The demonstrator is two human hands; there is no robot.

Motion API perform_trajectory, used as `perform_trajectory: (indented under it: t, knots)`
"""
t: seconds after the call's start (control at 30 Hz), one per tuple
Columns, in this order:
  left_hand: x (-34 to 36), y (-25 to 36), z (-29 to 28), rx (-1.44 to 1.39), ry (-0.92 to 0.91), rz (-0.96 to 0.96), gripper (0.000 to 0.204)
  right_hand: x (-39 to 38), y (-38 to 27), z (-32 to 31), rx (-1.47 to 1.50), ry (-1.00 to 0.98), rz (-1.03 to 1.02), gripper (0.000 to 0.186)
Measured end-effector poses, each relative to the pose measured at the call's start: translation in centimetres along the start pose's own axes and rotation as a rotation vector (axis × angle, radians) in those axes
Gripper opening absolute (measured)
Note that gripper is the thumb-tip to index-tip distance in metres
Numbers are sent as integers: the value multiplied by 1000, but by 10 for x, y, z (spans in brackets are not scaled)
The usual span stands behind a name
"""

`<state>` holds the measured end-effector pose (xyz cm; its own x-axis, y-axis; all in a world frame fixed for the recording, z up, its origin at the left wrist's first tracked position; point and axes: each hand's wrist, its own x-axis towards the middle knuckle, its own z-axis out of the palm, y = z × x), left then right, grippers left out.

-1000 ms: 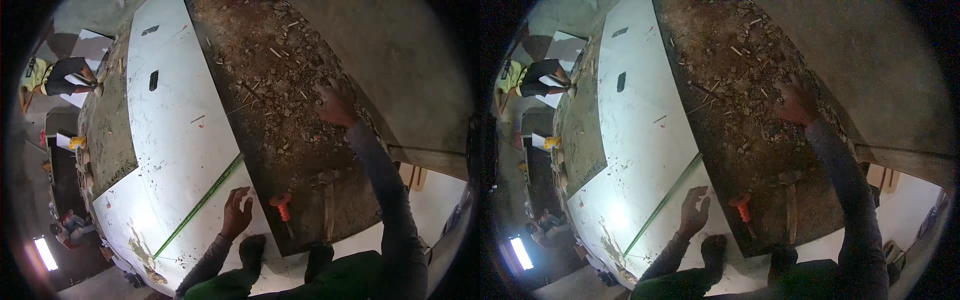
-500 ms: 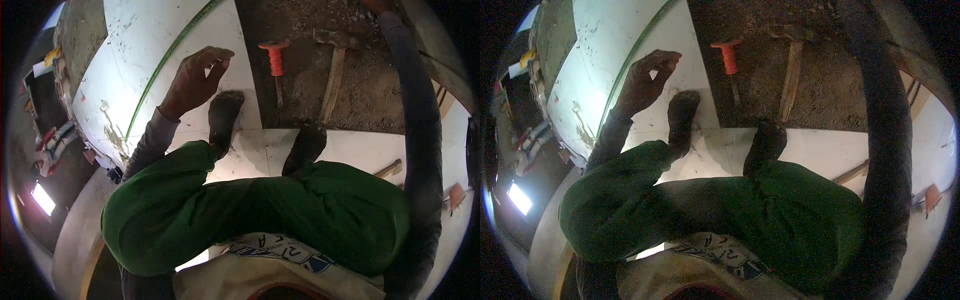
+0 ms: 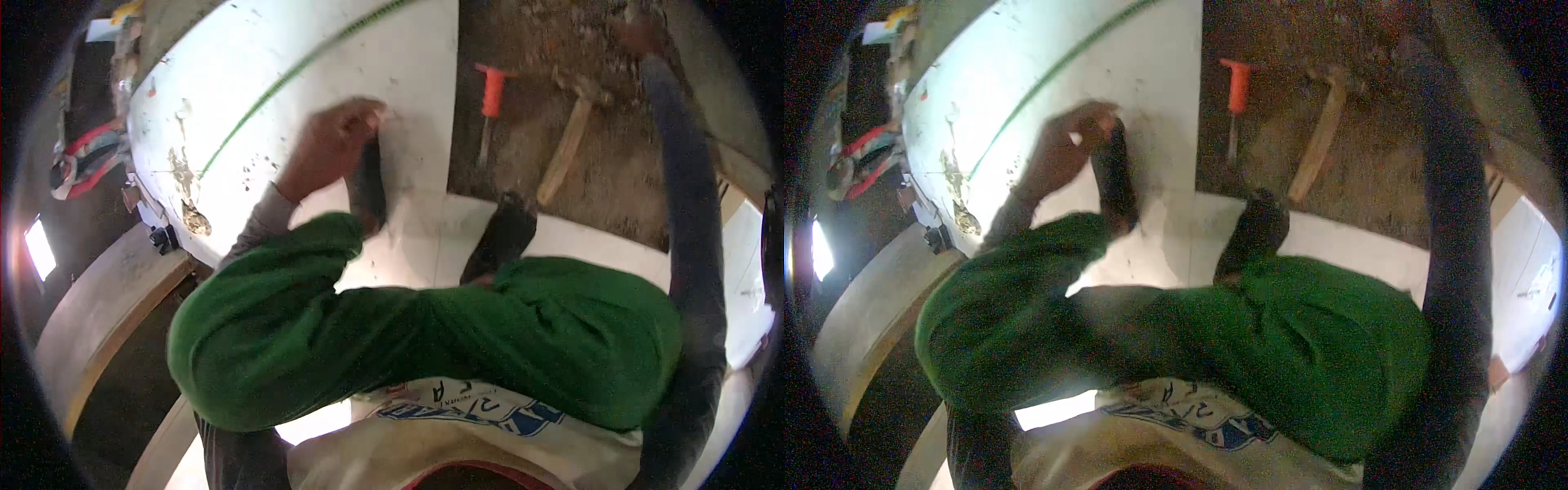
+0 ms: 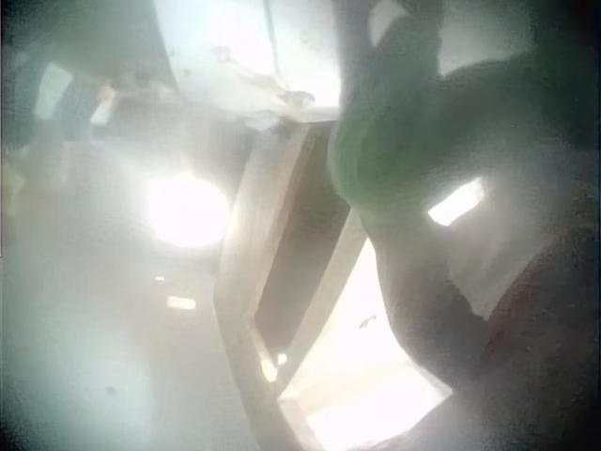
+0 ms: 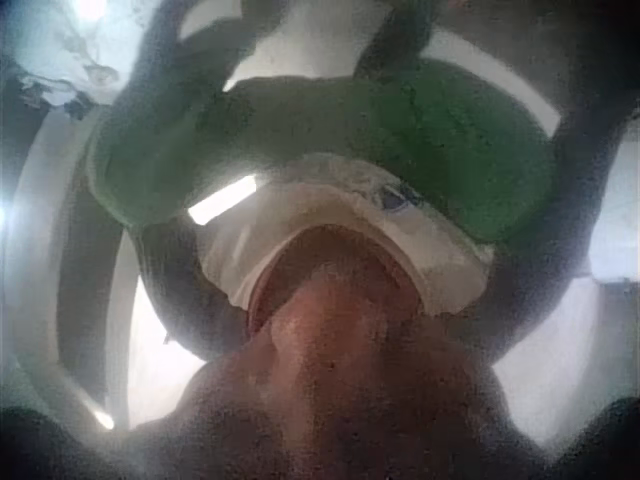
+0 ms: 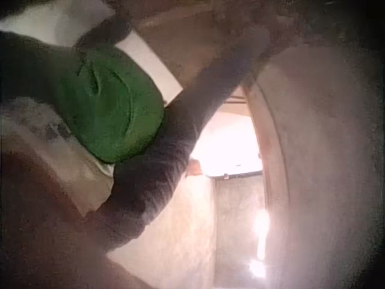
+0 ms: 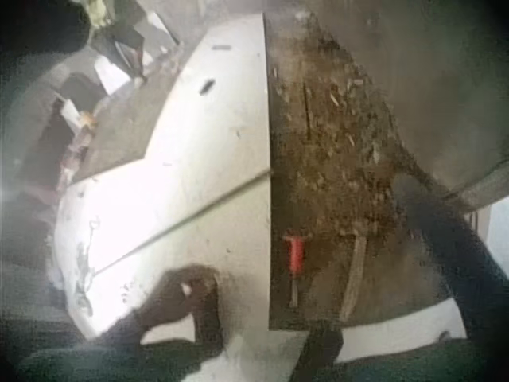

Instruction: The person measures an open section of the floor with a tape measure and then uses a hammer and a chisel to break up the concrete and debris in that area.

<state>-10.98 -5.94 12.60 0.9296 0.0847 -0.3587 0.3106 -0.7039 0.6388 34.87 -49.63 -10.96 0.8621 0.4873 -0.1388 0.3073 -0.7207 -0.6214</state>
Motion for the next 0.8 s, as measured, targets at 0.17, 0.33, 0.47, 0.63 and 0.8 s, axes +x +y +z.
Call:
perform_trajectory:
  t: [0.17, 0.33, 0.47, 0.63, 0.8]
  knots:
    - [11, -9, 20, -63, -135, 35, 25, -13, 23, 29, -41, 133, -22, 91]
    - [54, 4, 34, -105, -198, 90, 25, -47, 1, -22, -153, 102, 137, 81]
    - [84, -15, 53, -113, -136, 222, 25, -77, -41, -15, 616, 238, 166, 69]
    - [122, -49, 49, -145, 85, 251, 24, -141, -135, -21, 496, -134, 98, 62]
    - [144, -130, 17, -35, 800, -2, 21, -159, -229, -3, 589, -648, 323, 75]
